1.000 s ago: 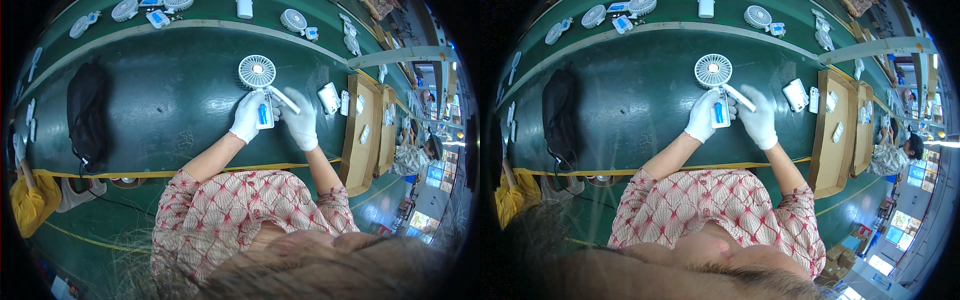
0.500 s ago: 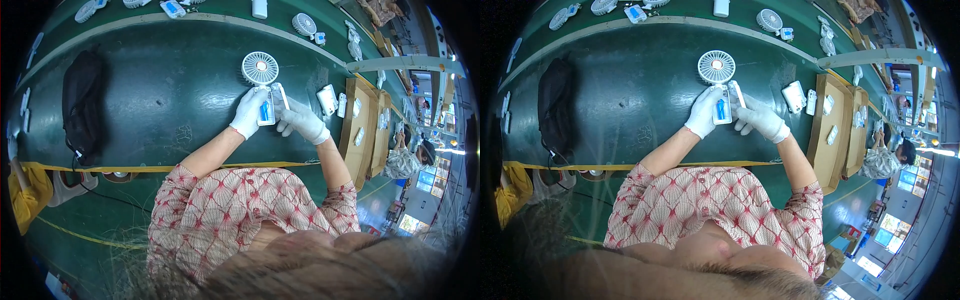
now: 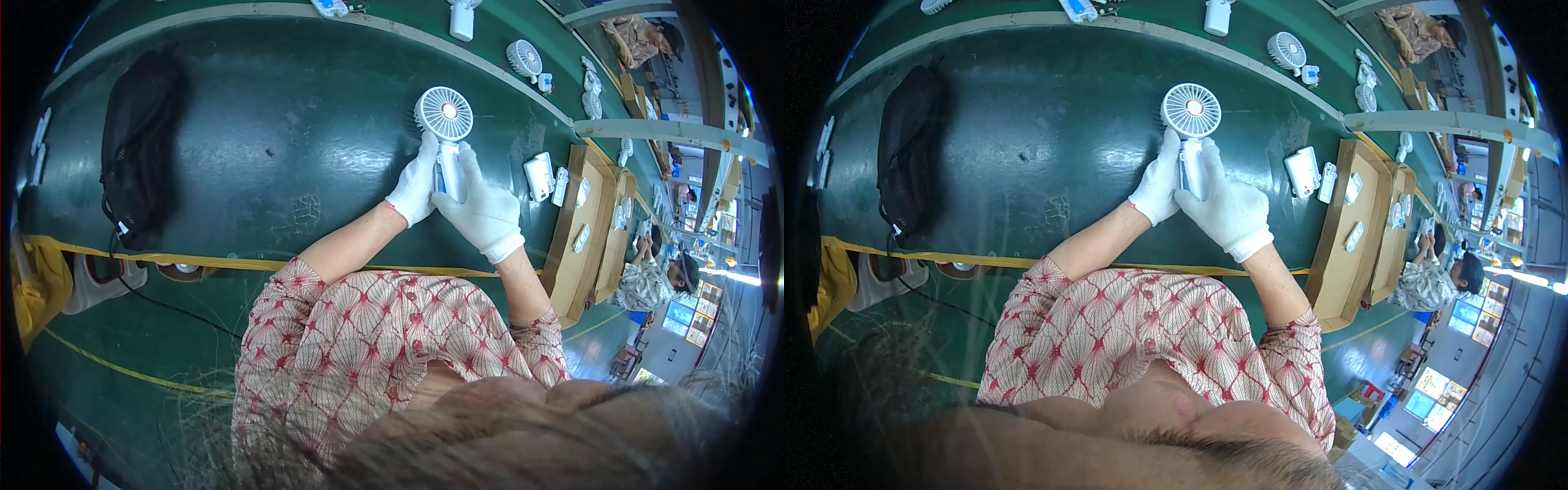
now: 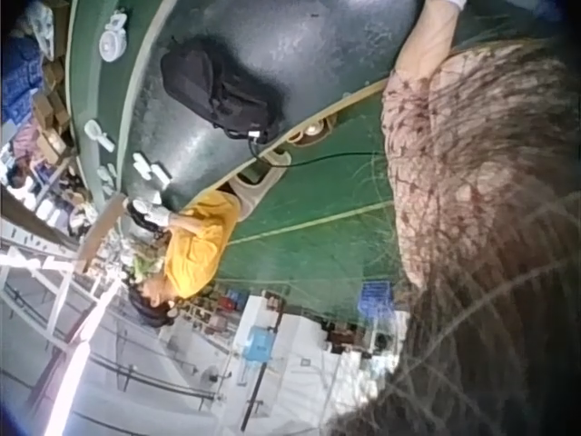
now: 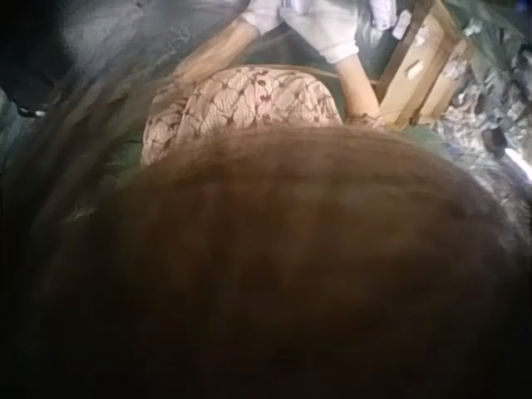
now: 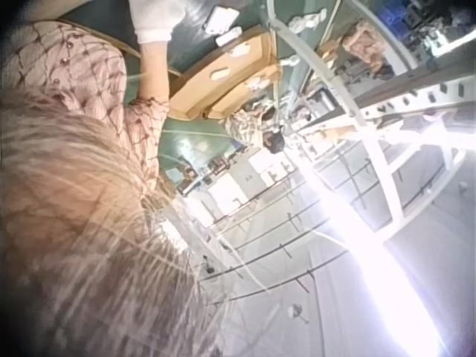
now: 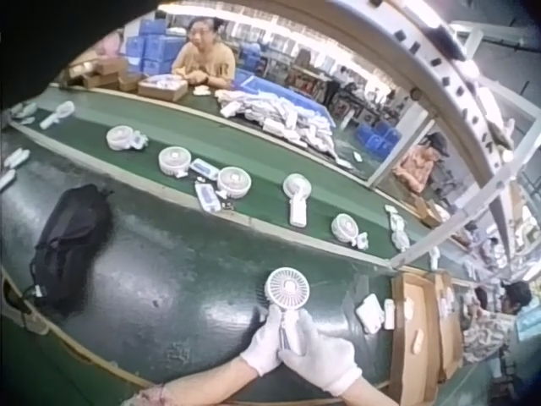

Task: The person assembles handheld portable fans by hand on a production line, fitting fan blades into plastic casings.

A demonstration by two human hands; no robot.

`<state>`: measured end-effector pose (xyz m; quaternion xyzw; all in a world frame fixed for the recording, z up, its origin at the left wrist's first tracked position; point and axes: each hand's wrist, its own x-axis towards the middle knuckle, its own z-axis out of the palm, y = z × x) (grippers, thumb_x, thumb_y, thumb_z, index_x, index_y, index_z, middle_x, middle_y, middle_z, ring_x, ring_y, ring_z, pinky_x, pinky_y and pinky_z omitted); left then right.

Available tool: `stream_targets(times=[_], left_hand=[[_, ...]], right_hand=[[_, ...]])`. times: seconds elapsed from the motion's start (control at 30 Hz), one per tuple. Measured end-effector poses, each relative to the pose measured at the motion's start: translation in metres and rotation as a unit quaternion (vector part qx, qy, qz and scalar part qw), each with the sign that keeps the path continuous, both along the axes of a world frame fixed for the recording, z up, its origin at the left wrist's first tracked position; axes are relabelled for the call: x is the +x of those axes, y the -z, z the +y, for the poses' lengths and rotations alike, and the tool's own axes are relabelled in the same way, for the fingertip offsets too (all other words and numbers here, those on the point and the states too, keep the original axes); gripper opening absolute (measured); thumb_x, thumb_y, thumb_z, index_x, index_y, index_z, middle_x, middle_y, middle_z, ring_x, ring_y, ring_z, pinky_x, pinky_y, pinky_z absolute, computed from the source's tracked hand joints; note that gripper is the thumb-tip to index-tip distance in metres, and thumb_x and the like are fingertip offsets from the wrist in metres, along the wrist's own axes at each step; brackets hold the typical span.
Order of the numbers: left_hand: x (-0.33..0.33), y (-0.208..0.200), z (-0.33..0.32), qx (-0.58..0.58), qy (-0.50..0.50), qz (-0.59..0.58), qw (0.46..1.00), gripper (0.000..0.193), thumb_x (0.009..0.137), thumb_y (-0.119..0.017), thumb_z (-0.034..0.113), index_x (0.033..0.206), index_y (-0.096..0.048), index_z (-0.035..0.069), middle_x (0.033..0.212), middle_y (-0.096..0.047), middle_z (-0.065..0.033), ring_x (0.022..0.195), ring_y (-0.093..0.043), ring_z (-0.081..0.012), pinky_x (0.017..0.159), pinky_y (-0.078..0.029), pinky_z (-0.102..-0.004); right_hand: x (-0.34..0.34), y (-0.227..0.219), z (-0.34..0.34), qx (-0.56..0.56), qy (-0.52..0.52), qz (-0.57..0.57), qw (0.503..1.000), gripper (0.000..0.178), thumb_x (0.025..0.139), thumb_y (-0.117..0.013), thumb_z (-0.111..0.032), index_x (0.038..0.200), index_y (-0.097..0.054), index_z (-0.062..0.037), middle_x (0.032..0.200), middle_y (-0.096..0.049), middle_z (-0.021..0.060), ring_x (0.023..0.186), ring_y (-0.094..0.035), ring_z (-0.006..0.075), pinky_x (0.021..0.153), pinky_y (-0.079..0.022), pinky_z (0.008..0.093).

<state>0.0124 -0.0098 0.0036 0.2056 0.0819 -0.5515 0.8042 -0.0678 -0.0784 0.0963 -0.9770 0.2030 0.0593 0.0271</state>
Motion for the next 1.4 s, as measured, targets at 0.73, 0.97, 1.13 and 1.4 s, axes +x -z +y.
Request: stream_targets(times=[0.73,0.97,1.13,1.4], left_hand=[[-0.011,0.015,-0.006,-0.074,-0.03,0.0,0.997,0.032,0.095,-0.058,0.024,0.119,-0.049,0.005,0.11,-0.054,-0.0058,0.103,-0.055,-0.0179,0.092,-0.047,-0.0338],[0.008,0.024,-0.002,-0.185,-0.053,-0.019,0.981,0.033,0.087,-0.064,0.007,0.117,-0.05,0.003,0.108,-0.056,-0.007,0.104,-0.057,-0.0208,0.094,-0.048,-0.0371],[0.005,0.019,-0.001,-0.16,-0.038,-0.114,0.98,0.039,0.081,-0.075,0.02,0.112,-0.055,0.007,0.107,-0.062,-0.0107,0.125,-0.047,-0.0274,0.098,-0.046,-0.0416],[0.007,0.017,0.003,-0.156,-0.028,-0.175,0.972,0.042,0.079,-0.077,0.025,0.11,-0.056,0.007,0.1,-0.064,-0.0093,0.112,-0.056,-0.0265,0.095,-0.048,-0.0392]], right_hand=[[-0.014,0.021,-0.037,0.069,-0.096,0.054,0.991,0.099,0.067,-0.073,-0.056,0.14,-0.032,-0.005,0.085,-0.068,0.0169,0.063,-0.067,0.0331,0.054,-0.054,0.0388],[-0.019,0.033,-0.032,0.298,0.047,-0.124,0.945,0.08,0.074,-0.073,-0.034,0.139,-0.036,-0.0064,0.11,-0.063,0.0232,0.093,-0.064,0.0403,0.081,-0.052,0.0424],[-0.018,0.033,-0.038,0.392,0.056,-0.099,0.913,0.055,0.078,-0.068,-0.038,0.119,-0.056,-0.0024,0.102,-0.065,0.0228,0.096,-0.064,0.0374,0.079,-0.051,0.042],[-0.015,0.037,-0.028,0.367,0.074,-0.124,0.919,0.044,0.082,-0.065,-0.038,0.108,-0.061,-0.0024,0.089,-0.067,0.0208,0.083,-0.066,0.0366,0.073,-0.051,0.042]])
